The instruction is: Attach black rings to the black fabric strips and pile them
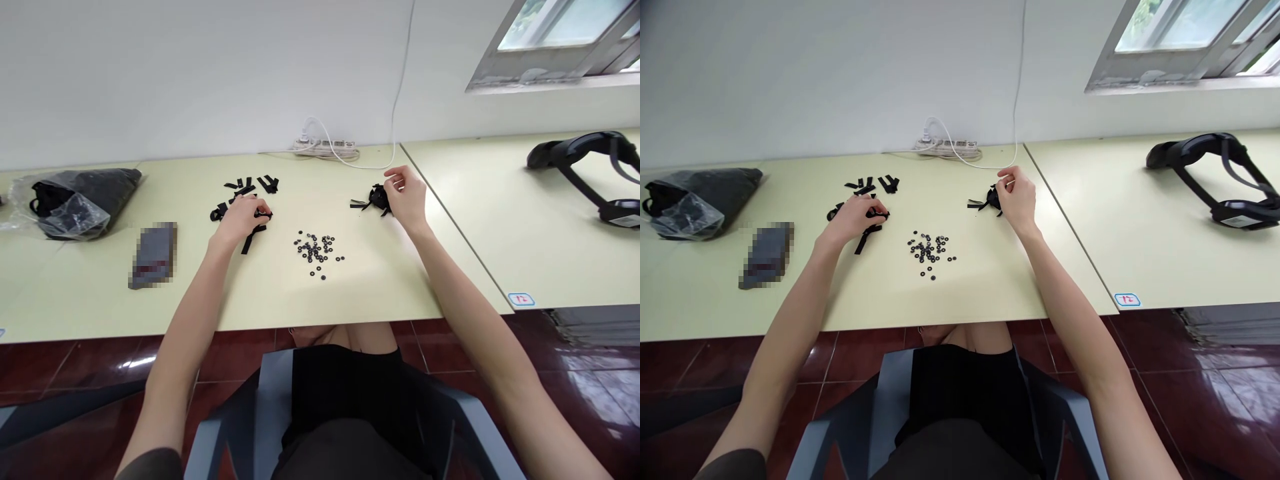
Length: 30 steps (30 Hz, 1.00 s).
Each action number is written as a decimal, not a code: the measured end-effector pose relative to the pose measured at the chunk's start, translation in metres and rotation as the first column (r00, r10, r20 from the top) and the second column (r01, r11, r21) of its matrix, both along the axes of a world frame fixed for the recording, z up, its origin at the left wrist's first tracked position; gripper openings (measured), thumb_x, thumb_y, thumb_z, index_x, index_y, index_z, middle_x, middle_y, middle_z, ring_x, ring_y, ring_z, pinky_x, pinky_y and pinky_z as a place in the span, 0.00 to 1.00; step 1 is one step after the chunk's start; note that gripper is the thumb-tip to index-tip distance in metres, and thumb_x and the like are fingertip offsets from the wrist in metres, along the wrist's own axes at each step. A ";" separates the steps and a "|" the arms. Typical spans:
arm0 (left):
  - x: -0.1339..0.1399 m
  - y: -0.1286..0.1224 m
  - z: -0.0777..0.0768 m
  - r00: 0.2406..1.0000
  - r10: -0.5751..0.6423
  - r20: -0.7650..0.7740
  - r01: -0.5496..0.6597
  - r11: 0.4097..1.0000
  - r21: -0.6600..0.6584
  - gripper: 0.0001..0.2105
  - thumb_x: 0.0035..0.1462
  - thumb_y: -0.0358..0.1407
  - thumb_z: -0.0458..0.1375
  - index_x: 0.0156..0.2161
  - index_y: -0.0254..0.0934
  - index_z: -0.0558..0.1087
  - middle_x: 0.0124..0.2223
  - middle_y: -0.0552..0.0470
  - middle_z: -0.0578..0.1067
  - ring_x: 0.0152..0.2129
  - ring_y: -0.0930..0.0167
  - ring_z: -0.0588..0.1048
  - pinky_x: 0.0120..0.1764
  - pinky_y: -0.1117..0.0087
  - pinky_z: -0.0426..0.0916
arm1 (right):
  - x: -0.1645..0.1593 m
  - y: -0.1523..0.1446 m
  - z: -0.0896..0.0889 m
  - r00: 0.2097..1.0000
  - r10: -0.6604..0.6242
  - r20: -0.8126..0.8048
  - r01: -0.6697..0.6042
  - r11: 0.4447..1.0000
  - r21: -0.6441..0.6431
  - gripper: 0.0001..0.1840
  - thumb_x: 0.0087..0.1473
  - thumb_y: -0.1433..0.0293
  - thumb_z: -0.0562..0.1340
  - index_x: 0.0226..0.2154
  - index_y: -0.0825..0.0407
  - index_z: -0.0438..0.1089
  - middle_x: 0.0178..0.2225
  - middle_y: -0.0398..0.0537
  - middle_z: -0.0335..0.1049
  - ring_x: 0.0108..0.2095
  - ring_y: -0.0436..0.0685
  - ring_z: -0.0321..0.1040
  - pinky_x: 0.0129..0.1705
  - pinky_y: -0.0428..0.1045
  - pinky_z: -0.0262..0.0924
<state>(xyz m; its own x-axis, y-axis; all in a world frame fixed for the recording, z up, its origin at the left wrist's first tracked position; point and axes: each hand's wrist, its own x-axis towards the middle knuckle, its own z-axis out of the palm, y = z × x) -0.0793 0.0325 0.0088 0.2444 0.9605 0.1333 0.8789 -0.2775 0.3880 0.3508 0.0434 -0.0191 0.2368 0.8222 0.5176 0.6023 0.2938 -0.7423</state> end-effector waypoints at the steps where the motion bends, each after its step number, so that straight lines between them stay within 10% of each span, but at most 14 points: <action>1: 0.001 0.001 -0.001 1.000 -0.001 -0.004 0.001 1.000 0.007 0.04 0.60 0.38 0.67 0.40 0.43 0.82 0.45 0.41 0.80 0.51 0.47 0.74 0.60 0.47 0.68 | -0.003 -0.002 0.001 1.000 0.012 0.003 -0.012 1.000 -0.002 0.11 0.60 0.73 0.61 0.44 0.46 0.75 0.36 0.45 0.75 0.33 0.57 0.70 0.41 0.55 0.67; 16: 0.014 -0.001 -0.005 0.994 0.110 0.026 -0.113 0.987 0.119 0.05 0.73 0.35 0.55 0.43 0.41 0.73 0.51 0.38 0.80 0.53 0.50 0.74 0.60 0.49 0.70 | -0.027 -0.020 0.008 0.967 0.218 0.132 -0.218 0.976 -0.015 0.08 0.62 0.72 0.61 0.41 0.44 0.76 0.31 0.45 0.72 0.33 0.60 0.70 0.42 0.57 0.67; 30: 0.026 -0.002 0.008 0.849 0.073 0.523 -0.152 0.982 0.109 0.09 0.68 0.36 0.63 0.50 0.41 0.73 0.51 0.43 0.82 0.47 0.62 0.81 0.56 0.57 0.78 | -0.036 -0.025 0.010 0.955 0.263 0.139 -0.266 0.964 0.005 0.09 0.62 0.74 0.61 0.40 0.45 0.75 0.32 0.45 0.74 0.34 0.59 0.70 0.43 0.57 0.65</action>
